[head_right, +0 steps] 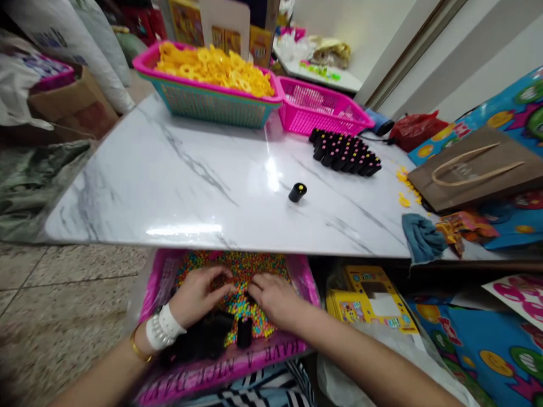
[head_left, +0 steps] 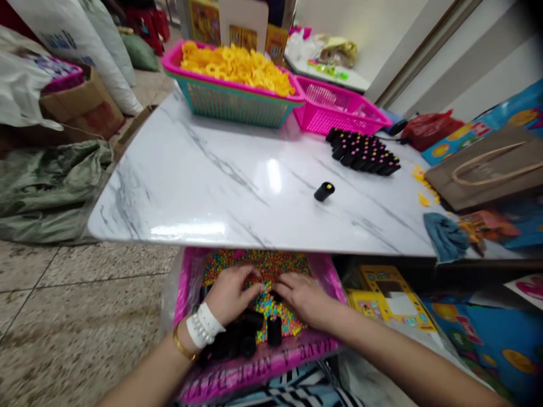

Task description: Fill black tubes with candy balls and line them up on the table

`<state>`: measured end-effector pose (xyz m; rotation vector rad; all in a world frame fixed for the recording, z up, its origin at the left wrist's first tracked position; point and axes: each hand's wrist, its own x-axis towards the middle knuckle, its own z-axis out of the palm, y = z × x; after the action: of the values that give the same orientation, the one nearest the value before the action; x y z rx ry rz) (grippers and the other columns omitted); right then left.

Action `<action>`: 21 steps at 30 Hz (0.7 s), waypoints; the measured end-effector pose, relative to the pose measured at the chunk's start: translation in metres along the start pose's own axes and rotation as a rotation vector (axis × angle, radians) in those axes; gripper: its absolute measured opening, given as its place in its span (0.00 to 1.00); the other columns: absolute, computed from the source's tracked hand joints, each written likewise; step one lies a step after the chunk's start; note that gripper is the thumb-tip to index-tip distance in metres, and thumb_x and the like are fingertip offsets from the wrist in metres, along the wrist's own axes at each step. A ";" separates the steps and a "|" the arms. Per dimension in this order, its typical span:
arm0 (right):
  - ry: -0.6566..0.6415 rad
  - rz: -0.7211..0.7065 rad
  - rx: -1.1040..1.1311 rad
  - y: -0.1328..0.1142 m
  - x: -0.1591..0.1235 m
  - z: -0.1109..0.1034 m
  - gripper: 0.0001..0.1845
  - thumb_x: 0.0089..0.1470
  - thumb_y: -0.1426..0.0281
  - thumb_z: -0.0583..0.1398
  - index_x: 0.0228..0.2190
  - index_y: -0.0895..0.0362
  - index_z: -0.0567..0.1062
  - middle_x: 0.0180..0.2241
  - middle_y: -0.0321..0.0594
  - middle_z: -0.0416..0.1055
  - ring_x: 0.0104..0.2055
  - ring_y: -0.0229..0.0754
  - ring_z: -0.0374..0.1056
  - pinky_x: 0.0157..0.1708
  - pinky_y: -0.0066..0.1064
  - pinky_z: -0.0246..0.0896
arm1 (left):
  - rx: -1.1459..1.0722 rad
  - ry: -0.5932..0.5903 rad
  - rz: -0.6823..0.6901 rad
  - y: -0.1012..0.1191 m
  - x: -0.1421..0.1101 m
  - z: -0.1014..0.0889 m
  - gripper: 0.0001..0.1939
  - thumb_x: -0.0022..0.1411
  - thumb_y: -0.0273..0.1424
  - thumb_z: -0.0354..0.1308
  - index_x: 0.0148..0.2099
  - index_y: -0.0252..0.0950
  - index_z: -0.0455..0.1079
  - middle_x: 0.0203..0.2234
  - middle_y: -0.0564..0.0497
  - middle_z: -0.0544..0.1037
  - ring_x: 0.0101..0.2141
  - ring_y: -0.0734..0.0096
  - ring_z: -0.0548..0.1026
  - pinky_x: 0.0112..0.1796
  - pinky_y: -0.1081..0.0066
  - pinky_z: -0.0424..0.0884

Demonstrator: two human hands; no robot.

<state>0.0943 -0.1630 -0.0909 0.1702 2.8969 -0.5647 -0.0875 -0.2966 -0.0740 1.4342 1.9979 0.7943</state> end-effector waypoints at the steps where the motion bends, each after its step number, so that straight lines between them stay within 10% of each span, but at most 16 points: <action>1: -0.003 0.008 0.070 -0.001 0.000 0.000 0.14 0.58 0.74 0.56 0.46 0.56 0.72 0.40 0.44 0.71 0.42 0.45 0.67 0.41 0.34 0.63 | 0.009 -0.004 -0.001 -0.001 0.000 0.001 0.07 0.60 0.35 0.58 0.38 0.37 0.72 0.34 0.49 0.80 0.38 0.62 0.77 0.41 0.64 0.71; 6: 0.025 0.023 0.319 0.002 -0.001 -0.002 0.25 0.51 0.73 0.61 0.53 0.54 0.69 0.43 0.42 0.72 0.46 0.43 0.69 0.46 0.31 0.63 | 0.054 -0.036 -0.010 -0.005 0.002 0.002 0.10 0.62 0.37 0.55 0.39 0.37 0.73 0.34 0.47 0.80 0.37 0.61 0.78 0.39 0.64 0.71; 21: 0.269 0.015 0.883 -0.004 -0.020 -0.025 0.16 0.54 0.73 0.61 0.46 0.55 0.72 0.43 0.39 0.74 0.43 0.38 0.71 0.45 0.32 0.66 | 0.205 -0.231 0.058 0.001 -0.001 0.001 0.11 0.63 0.36 0.55 0.43 0.36 0.72 0.37 0.46 0.77 0.38 0.62 0.75 0.40 0.67 0.69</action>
<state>0.1097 -0.1588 -0.0627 0.4024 2.6397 -1.8962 -0.0856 -0.2965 -0.0737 1.6248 1.9101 0.4329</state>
